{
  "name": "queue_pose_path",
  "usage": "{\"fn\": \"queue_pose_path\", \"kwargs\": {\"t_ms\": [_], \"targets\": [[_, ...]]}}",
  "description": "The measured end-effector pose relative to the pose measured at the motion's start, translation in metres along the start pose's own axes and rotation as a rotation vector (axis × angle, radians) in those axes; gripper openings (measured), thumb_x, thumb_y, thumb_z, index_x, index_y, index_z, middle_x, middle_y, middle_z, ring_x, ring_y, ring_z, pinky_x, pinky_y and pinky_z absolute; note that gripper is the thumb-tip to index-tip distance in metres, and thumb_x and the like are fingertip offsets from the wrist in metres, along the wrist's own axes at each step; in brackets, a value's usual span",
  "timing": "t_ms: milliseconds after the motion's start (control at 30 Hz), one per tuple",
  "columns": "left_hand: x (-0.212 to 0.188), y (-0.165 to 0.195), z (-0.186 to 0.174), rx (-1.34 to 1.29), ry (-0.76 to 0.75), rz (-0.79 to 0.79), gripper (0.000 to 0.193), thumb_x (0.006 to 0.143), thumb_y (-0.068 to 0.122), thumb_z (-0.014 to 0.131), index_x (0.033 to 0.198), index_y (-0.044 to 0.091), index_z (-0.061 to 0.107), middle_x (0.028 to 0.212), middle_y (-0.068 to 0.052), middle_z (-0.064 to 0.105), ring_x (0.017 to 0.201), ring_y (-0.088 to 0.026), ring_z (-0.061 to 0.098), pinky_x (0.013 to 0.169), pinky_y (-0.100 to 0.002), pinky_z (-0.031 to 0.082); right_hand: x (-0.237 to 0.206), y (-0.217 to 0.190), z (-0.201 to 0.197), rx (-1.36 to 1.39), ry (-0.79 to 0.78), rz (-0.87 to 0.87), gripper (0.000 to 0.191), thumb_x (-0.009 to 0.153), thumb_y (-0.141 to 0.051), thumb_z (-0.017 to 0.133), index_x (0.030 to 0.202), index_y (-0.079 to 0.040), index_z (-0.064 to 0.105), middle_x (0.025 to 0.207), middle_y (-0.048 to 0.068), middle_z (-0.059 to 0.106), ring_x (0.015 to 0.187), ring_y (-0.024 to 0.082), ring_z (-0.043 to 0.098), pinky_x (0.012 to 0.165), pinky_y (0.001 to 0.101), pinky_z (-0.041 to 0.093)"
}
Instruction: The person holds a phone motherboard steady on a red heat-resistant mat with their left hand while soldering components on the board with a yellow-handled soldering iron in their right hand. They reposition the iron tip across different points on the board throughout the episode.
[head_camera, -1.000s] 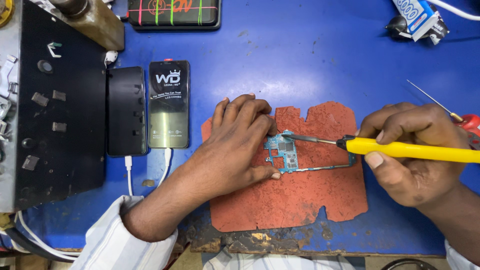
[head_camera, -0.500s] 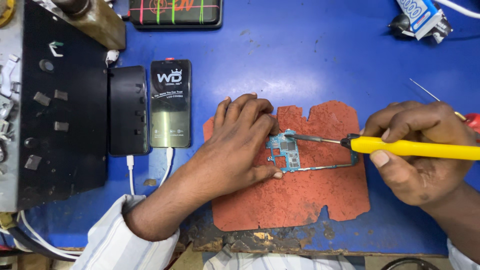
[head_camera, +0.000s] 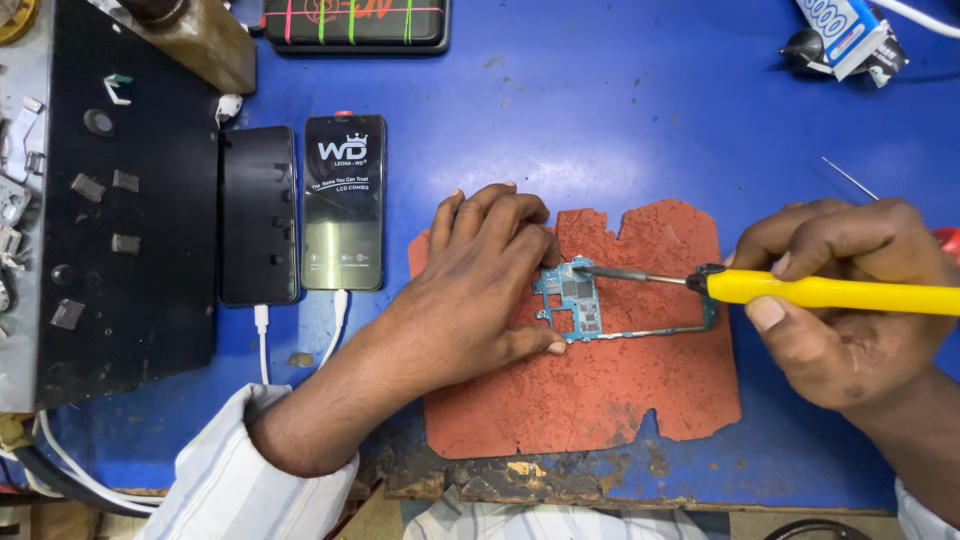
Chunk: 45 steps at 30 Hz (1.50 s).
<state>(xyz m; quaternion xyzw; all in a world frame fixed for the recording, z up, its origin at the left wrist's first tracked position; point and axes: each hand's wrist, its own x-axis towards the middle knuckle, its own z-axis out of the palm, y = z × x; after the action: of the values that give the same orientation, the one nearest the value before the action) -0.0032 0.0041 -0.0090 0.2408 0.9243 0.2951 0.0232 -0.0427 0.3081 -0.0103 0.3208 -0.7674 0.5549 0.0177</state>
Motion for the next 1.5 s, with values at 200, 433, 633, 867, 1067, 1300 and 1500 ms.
{"fn": "queue_pose_path", "kwargs": {"t_ms": [200, 433, 633, 867, 1067, 1300, 1500], "targets": [[-0.0019, -0.0009, -0.0002, 0.001, -0.010, -0.003, 0.076, 0.058, 0.042, 0.096, 0.113, 0.005, 0.059, 0.133, -0.017, 0.047, 0.137, -0.040, 0.038, 0.113, -0.069, 0.025, -0.0001, -0.0013, 0.0023, -0.007, 0.000, -0.021, 0.030, 0.097, -0.016, 0.067, 0.112, -0.006, 0.043, 0.095, 0.016, 0.067, 0.071, 0.011, 0.066, 0.064, 0.0224, 0.054], [-0.0024, -0.0012, -0.0003, 0.001, 0.002, -0.002, 0.077, 0.058, 0.043, 0.096, 0.114, 0.005, 0.059, 0.134, -0.017, 0.047, 0.137, -0.040, 0.038, 0.113, -0.069, 0.025, -0.0003, -0.0006, 0.0032, -0.001, 0.003, -0.016, 0.030, 0.097, -0.016, 0.067, 0.112, -0.006, 0.043, 0.093, 0.016, 0.067, 0.071, 0.011, 0.065, 0.063, 0.0227, 0.053], [-0.0023, -0.0008, -0.0009, 0.004, 0.010, 0.008, 0.078, 0.057, 0.042, 0.096, 0.115, 0.005, 0.058, 0.134, -0.017, 0.047, 0.137, -0.040, 0.038, 0.113, -0.068, 0.026, -0.0008, 0.0000, 0.0019, 0.000, 0.005, -0.014, 0.030, 0.098, -0.016, 0.068, 0.112, -0.006, 0.044, 0.095, 0.016, 0.067, 0.072, 0.011, 0.066, 0.065, 0.0231, 0.054], [-0.0019, -0.0008, -0.0001, 0.004, 0.013, 0.010, 0.077, 0.058, 0.041, 0.096, 0.115, 0.005, 0.058, 0.133, -0.017, 0.047, 0.137, -0.040, 0.038, 0.113, -0.068, 0.026, -0.0007, 0.0007, 0.0010, -0.002, -0.002, -0.004, 0.030, 0.097, -0.017, 0.067, 0.111, -0.005, 0.044, 0.094, 0.016, 0.067, 0.072, 0.010, 0.066, 0.064, 0.0226, 0.054], [-0.0009, -0.0006, -0.0007, 0.000, 0.013, 0.011, 0.077, 0.058, 0.042, 0.096, 0.115, 0.005, 0.058, 0.133, -0.017, 0.047, 0.137, -0.041, 0.038, 0.112, -0.069, 0.026, 0.0009, 0.0019, 0.0006, -0.016, 0.001, -0.009, 0.030, 0.096, -0.017, 0.067, 0.110, -0.005, 0.044, 0.092, 0.016, 0.067, 0.070, 0.010, 0.066, 0.061, 0.0217, 0.053], [-0.0006, -0.0001, 0.0003, 0.005, 0.000, 0.000, 0.077, 0.059, 0.043, 0.096, 0.115, 0.005, 0.058, 0.134, -0.018, 0.047, 0.138, -0.041, 0.037, 0.112, -0.069, 0.025, -0.0007, 0.0007, 0.0014, -0.021, 0.005, -0.006, 0.030, 0.097, -0.016, 0.068, 0.111, -0.005, 0.044, 0.093, 0.016, 0.068, 0.071, 0.011, 0.067, 0.062, 0.0219, 0.054], [-0.0015, -0.0001, 0.0007, -0.002, 0.004, 0.001, 0.077, 0.058, 0.042, 0.096, 0.115, 0.006, 0.058, 0.134, -0.017, 0.047, 0.138, -0.041, 0.037, 0.113, -0.069, 0.026, 0.0003, -0.0005, 0.0031, -0.016, 0.002, -0.004, 0.028, 0.097, -0.016, 0.067, 0.110, -0.005, 0.044, 0.093, 0.016, 0.067, 0.072, 0.012, 0.067, 0.062, 0.0221, 0.054]]}}
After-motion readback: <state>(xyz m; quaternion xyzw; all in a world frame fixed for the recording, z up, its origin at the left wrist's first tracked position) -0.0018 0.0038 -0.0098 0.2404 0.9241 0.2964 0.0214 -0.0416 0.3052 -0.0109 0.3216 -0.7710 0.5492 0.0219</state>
